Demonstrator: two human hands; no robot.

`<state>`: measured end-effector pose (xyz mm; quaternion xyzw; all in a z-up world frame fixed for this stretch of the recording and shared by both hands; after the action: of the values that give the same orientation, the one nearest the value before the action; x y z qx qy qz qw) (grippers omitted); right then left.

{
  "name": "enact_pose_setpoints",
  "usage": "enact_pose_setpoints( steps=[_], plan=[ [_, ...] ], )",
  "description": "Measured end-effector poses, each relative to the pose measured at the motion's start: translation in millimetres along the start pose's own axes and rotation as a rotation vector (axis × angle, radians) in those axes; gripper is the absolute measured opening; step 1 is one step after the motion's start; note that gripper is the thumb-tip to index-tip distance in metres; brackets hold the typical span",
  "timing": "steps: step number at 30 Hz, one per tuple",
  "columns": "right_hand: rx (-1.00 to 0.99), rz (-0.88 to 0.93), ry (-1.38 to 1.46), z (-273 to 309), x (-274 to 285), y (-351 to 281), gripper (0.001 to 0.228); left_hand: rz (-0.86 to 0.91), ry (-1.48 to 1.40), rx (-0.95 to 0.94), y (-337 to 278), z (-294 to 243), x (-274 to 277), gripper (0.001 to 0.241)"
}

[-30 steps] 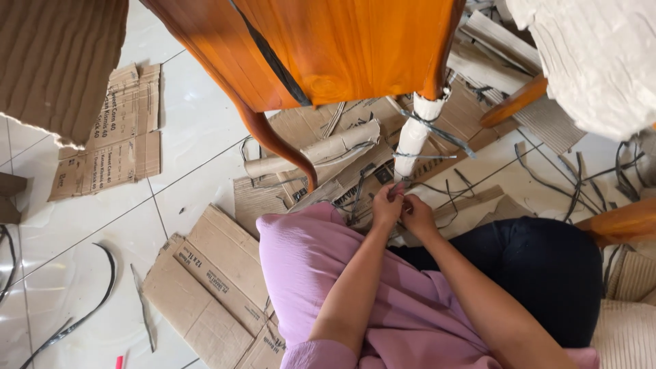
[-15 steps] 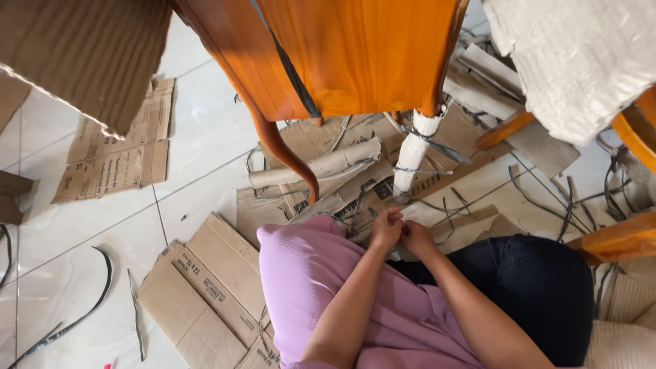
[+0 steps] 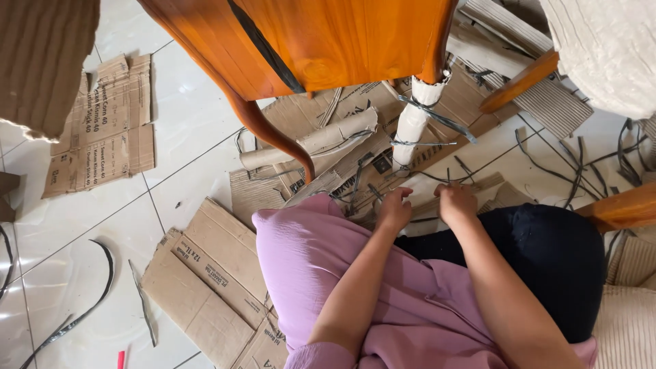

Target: Wrap a wooden chair leg with cardboard and secure it with plastic zip ties for protection.

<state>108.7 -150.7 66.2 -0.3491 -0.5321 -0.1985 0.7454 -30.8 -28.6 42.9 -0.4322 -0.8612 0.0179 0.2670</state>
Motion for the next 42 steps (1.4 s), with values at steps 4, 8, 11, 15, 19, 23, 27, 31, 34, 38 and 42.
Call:
enact_pose_setpoints(
  steps=[4,8,11,15,19,23,27,31,34,38,42],
  plan=[
    [0.029,0.087,0.009,12.1,-37.8,7.2,0.046,0.16,0.346,0.068,11.8,30.9,-20.9,0.034],
    [0.074,0.089,-0.145,18.1,-69.2,17.4,0.036,0.22,0.463,0.094,10.0,34.2,-23.1,0.035],
    [0.103,0.033,-0.162,29.3,-48.4,10.9,0.023,0.244,0.475,0.094,-3.1,7.0,4.2,0.037],
    [0.093,-0.079,0.006,53.8,23.8,-25.9,0.025,0.115,0.442,-0.008,-18.3,-21.5,47.9,0.037],
    [0.017,-0.042,0.191,59.9,43.4,-36.2,0.023,-0.083,0.349,-0.163,-39.1,-53.5,105.9,0.038],
    [0.074,0.019,0.479,82.7,56.1,-41.6,0.05,-0.342,0.301,-0.187,-54.8,-50.9,157.6,0.048],
    [0.114,-0.464,0.675,103.5,76.0,-33.6,0.077,-0.705,-0.04,-0.07,-60.9,-66.9,221.5,0.083],
    [0.142,-0.535,0.809,130.9,100.2,-17.5,0.076,-0.893,-0.218,-0.058,-31.7,-68.7,248.7,0.099],
    [0.137,-0.562,0.793,122.6,60.0,24.1,0.076,-0.85,-0.407,-0.15,7.2,-46.0,253.0,0.07],
    [0.123,-0.553,0.765,106.4,21.5,77.0,0.078,-0.862,-0.687,-0.316,8.3,-63.8,267.2,0.032],
    [0.209,-0.602,0.718,95.1,-2.5,105.4,0.08,-0.804,-0.825,-0.376,3.2,-73.1,270.4,0.029]
  ],
)
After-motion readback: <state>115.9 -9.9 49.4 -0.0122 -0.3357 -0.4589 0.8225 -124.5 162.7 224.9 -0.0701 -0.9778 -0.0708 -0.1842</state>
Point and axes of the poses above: each hand's wrist, its own y-axis towards the middle knuckle, its own x-axis out of the back of the hand, z = x × y, the point moved 3 cm from there along y, towards the middle knuckle, and after that the axes turned 1 degree about -z, right-handed, at the moved point
